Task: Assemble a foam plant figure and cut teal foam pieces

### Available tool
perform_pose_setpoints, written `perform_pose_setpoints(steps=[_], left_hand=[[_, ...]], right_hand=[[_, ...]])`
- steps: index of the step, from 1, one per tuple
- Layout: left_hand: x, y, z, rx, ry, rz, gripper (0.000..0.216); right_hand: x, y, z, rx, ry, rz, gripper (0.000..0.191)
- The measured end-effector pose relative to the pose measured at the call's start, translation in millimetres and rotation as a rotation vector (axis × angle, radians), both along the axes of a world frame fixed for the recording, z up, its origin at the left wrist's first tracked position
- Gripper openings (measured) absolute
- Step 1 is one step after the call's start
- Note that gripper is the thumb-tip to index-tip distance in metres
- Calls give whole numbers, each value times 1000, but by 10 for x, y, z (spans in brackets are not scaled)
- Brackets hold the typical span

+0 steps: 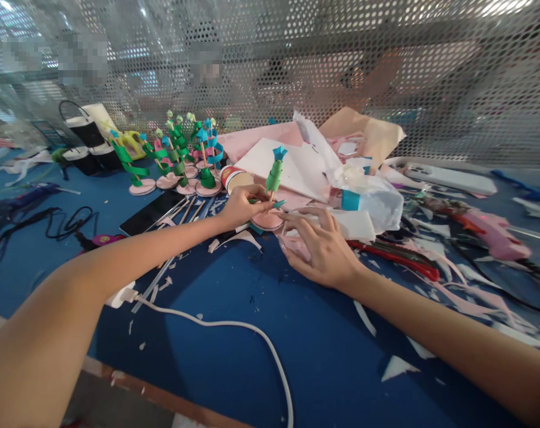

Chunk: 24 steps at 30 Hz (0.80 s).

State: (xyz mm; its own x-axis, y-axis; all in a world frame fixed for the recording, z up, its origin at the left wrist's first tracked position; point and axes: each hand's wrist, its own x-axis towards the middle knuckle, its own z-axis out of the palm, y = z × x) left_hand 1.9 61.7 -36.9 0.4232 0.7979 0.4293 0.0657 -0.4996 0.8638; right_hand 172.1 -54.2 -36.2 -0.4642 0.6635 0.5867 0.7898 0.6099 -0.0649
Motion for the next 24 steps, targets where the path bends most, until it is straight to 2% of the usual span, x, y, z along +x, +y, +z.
perform_pose_setpoints(steps=[11,16,24], left_hand=[[-1,-5,13,-13,13,-8,26],[-1,-6,14,-1,21,1,31],[-2,8,-6,-7,13,-2,28]], right_hand=[[-5,3,-8,-11,-7,-21,39],[-3,-5,1,-22,20,-15,44],[0,7,-22,17,-7,-42,36]])
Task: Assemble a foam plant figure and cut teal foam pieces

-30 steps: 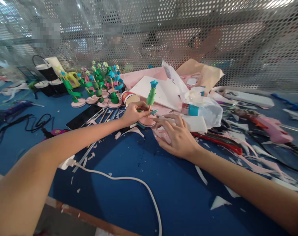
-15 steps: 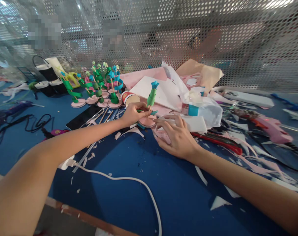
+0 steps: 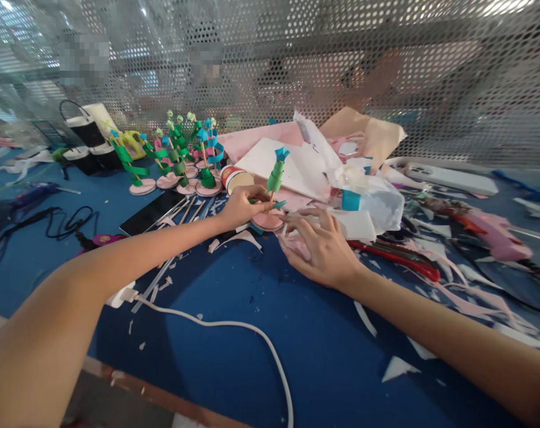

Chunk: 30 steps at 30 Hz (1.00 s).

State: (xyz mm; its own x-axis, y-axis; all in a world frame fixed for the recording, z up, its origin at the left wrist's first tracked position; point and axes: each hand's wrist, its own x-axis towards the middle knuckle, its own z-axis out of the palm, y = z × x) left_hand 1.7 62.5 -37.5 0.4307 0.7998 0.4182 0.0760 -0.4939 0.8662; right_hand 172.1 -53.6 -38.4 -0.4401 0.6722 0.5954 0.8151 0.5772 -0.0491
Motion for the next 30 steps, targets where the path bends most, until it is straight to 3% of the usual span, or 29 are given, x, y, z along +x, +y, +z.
perform_pose_setpoints(steps=[11,19,30], left_hand=[[-2,-12,8,25,4,-26,27],[4,-10,-3,53,2,-9,27],[15,-22,-3,170,7,-39,25]], right_hand=[[-20,-34,29,199,-186,-34,26],[1,-6,-9,121,-62,-116,28],[15,-1,-13,48,32,-110,25]])
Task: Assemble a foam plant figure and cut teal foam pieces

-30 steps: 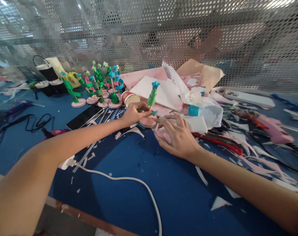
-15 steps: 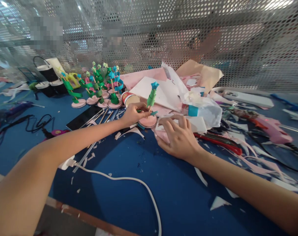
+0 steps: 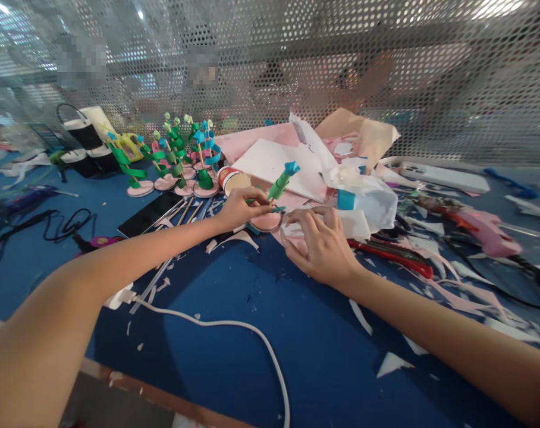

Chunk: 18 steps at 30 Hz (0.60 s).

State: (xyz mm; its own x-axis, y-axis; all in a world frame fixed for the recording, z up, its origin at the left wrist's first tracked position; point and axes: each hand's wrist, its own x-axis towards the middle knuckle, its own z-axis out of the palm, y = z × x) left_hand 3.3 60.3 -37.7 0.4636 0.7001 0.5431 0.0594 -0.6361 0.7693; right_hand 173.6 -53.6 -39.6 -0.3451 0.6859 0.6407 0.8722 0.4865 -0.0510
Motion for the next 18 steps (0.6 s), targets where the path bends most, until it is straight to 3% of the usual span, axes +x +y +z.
perform_pose_setpoints(steps=[18], left_hand=[[10,-5,4,4,48,66,25]], right_hand=[[27,-7,2,-53,56,2,22]])
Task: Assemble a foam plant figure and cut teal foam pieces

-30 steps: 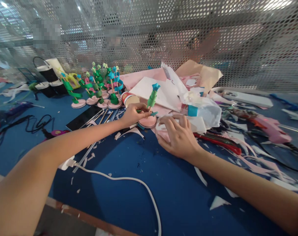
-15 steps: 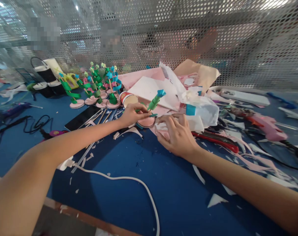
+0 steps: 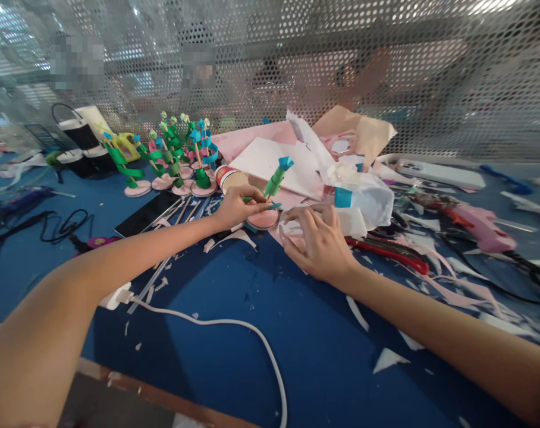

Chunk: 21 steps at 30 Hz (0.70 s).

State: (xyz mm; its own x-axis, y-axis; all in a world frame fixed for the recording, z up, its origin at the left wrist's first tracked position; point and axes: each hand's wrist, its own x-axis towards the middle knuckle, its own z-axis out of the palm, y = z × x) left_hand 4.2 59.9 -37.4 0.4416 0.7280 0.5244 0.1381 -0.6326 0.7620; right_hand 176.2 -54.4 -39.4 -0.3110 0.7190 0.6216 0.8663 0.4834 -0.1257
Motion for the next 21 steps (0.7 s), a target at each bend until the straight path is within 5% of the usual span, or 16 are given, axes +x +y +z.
perform_pose_setpoints(steps=[15,18,21], left_hand=[[26,43,336,-145,-181,-93,38],[40,15,441,-116,-218,-74,36],[64,-61,544,-81,-232,-93,33]], right_hand=[[54,14,-13,151,141,39,37],[53,51,-15,116,424,71,39],[23,77,53,-102,894,209,38]])
